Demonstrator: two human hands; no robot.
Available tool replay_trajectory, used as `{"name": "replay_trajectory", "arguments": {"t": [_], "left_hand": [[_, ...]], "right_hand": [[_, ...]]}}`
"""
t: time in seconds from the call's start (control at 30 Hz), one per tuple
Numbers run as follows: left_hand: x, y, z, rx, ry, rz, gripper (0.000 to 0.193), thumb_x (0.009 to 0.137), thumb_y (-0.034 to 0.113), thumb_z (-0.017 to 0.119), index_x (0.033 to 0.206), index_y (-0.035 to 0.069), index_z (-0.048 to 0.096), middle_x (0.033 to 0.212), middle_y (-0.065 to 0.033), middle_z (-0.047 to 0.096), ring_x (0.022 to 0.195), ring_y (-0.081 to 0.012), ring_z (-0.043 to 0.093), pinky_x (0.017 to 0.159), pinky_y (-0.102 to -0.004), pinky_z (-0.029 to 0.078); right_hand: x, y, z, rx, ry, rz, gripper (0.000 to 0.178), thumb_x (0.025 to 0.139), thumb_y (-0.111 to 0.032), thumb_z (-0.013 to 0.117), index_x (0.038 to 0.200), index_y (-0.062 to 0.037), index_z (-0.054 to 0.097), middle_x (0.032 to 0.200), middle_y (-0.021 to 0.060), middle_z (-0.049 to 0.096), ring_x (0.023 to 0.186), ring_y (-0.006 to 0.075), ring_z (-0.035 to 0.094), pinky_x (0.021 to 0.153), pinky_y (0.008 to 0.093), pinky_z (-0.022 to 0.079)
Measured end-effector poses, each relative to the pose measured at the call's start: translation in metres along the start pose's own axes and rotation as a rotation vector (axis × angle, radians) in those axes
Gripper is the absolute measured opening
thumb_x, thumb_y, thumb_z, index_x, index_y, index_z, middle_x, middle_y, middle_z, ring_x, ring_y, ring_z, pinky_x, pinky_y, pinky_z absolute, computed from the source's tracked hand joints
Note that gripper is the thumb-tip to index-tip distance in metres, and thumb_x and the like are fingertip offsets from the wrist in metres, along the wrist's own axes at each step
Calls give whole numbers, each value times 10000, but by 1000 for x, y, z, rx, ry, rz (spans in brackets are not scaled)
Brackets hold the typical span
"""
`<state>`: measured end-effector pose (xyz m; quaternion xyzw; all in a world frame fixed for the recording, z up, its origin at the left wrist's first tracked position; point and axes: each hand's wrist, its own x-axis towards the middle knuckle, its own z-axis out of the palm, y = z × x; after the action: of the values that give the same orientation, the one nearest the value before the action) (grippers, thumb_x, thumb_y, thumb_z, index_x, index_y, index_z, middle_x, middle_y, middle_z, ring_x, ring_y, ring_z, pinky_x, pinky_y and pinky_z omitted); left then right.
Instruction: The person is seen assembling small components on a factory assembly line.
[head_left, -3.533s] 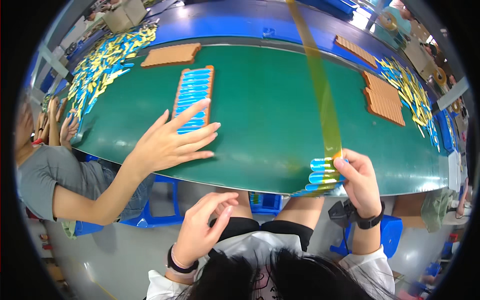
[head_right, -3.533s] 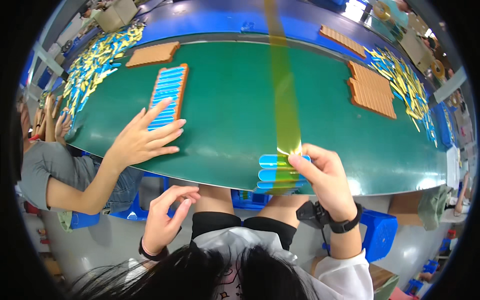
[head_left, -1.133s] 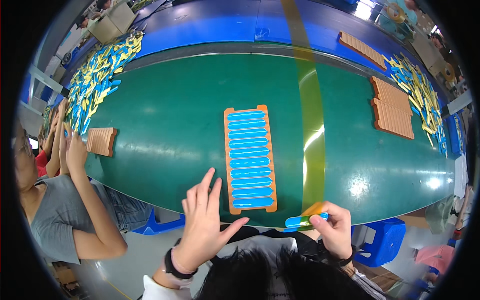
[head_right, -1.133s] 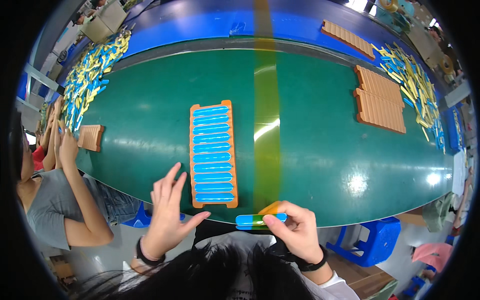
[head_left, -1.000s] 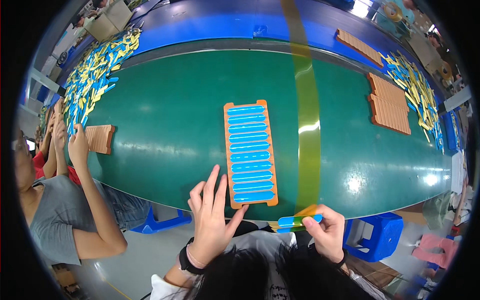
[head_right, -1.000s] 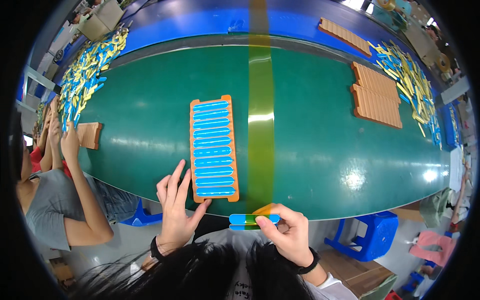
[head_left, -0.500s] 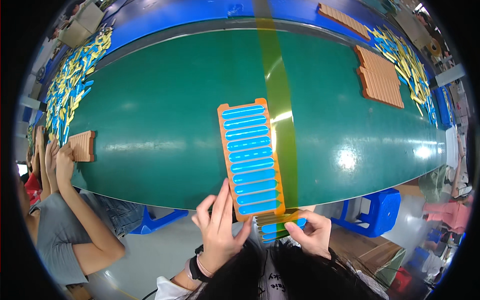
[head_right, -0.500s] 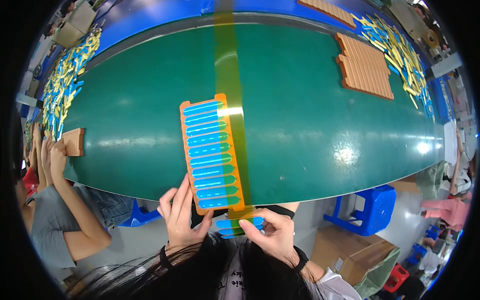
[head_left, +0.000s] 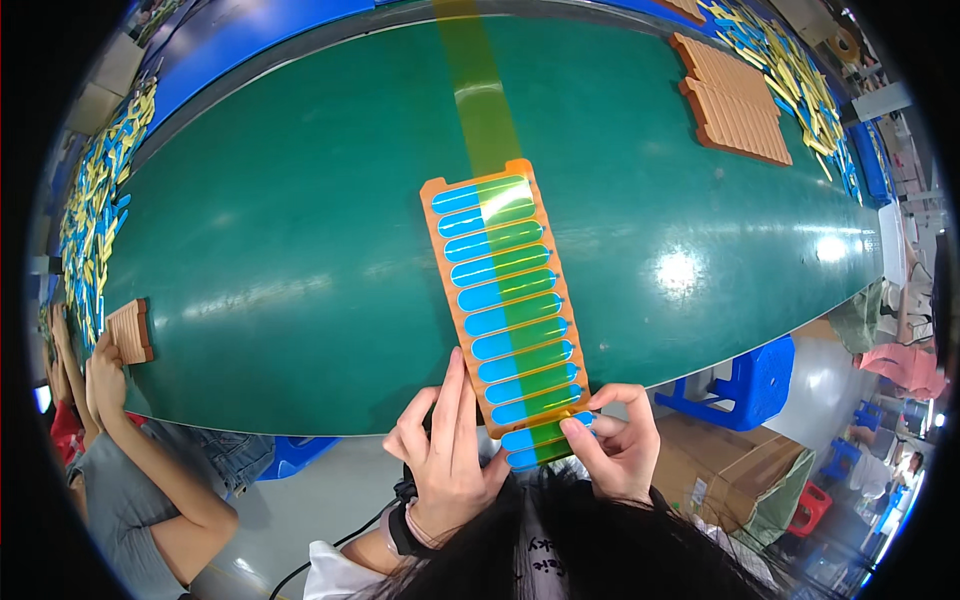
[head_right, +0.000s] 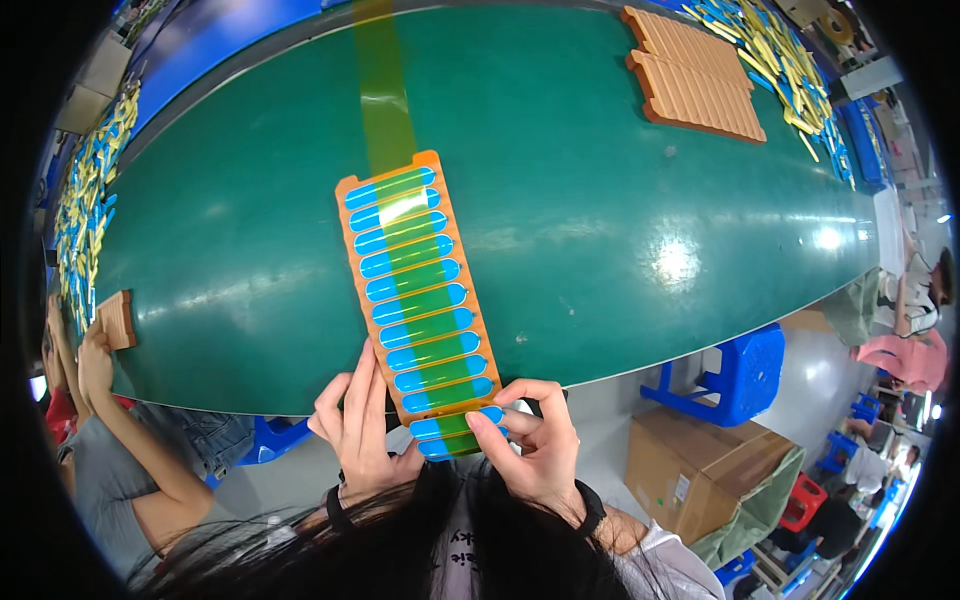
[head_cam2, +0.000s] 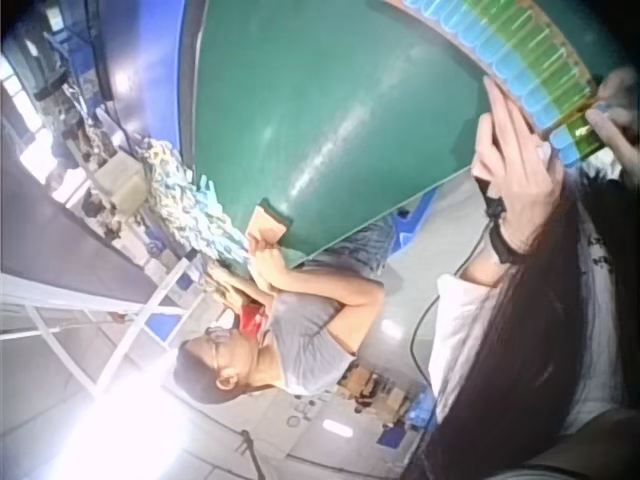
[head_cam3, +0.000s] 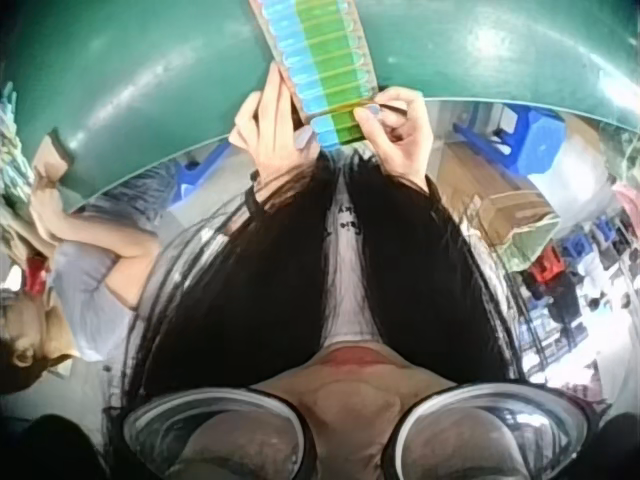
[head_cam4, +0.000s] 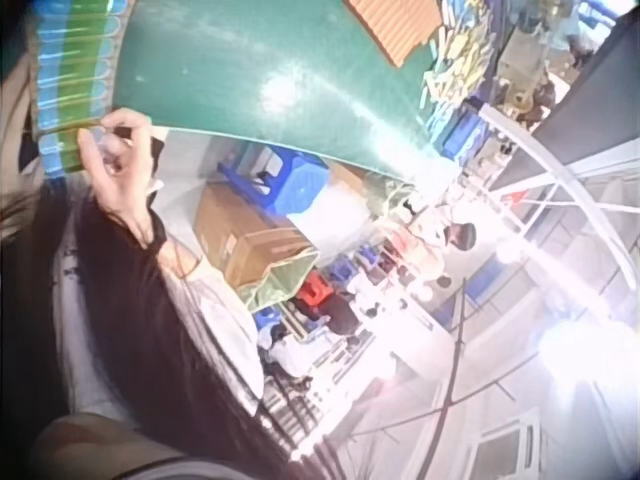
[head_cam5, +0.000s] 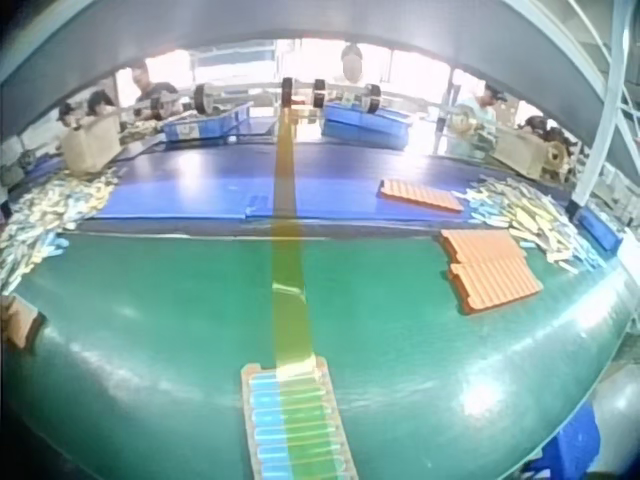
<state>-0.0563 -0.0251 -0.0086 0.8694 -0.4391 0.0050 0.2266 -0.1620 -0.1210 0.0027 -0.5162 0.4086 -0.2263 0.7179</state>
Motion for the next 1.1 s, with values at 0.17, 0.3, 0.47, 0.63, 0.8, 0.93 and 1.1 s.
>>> {"name": "replay_trajectory", "arguments": {"t": [0.17, 0.3, 0.47, 0.63, 0.8, 0.93, 1.1], "left_hand": [[7, 0, 2, -29, 17, 25, 642, 557, 248, 667, 1086, -77, 502, 1235, -111, 454, 937, -202, 417, 770, -320, 229], [10, -5, -3, -30, -3, 69, 631, 552, 241, 674, 1080, -62, 508, 1228, -107, 461, 935, -205, 426, 773, -323, 240], [14, -23, -5, -26, 114, 283, 432, 609, 208, 653, 1007, 91, 533, 1176, -16, 515, 933, -167, 426, 726, -277, 283], [23, -34, -18, 1, 83, 623, 196, 717, 115, 567, 833, 211, 442, 1140, 157, 522, 939, -116, 388, 687, -250, 272], [26, -40, -18, 32, -14, 804, 142, 755, 127, 520, 799, 212, 414, 1168, 169, 500, 941, -99, 383, 688, -261, 271], [32, -38, -20, -17, -145, 804, 134, 748, 129, 549, 770, 202, 438, 1173, 149, 502, 923, -107, 385, 664, -253, 287], [34, -36, -20, -81, -137, 722, 135, 734, 175, 584, 656, 190, 476, 1166, 128, 515, 835, -152, 389, 630, -256, 319]], "right_hand": [[6, 1, -1, 7, 24, 1, 307, 769, 47, 583, 901, -45, 321, 739, 74, 604, 612, 12, 509, 460, 125, 330], [6, 6, -2, -8, 53, 6, 312, 764, 43, 592, 875, -48, 315, 688, 44, 582, 574, -2, 484, 441, 127, 307], [8, 3, 6, 17, 105, -7, 322, 760, 41, 597, 863, -54, 307, 627, 16, 566, 519, -25, 415, 432, 130, 265], [6, 1, 3, -56, 98, 1, 327, 751, 26, 614, 853, -54, 314, 638, 11, 580, 524, -27, 416, 434, 129, 269], [5, 6, 1, -108, 116, -25, 330, 740, 9, 636, 832, -56, 326, 636, 4, 585, 509, -35, 389, 429, 128, 260], [6, 7, 0, -119, 112, -24, 329, 739, 6, 638, 825, -58, 327, 635, 2, 586, 511, -36, 388, 427, 129, 264], [10, -10, 1, -41, 86, -17, 297, 763, -7, 619, 836, -45, 334, 641, 25, 598, 566, -4, 488, 461, 145, 360]]}}
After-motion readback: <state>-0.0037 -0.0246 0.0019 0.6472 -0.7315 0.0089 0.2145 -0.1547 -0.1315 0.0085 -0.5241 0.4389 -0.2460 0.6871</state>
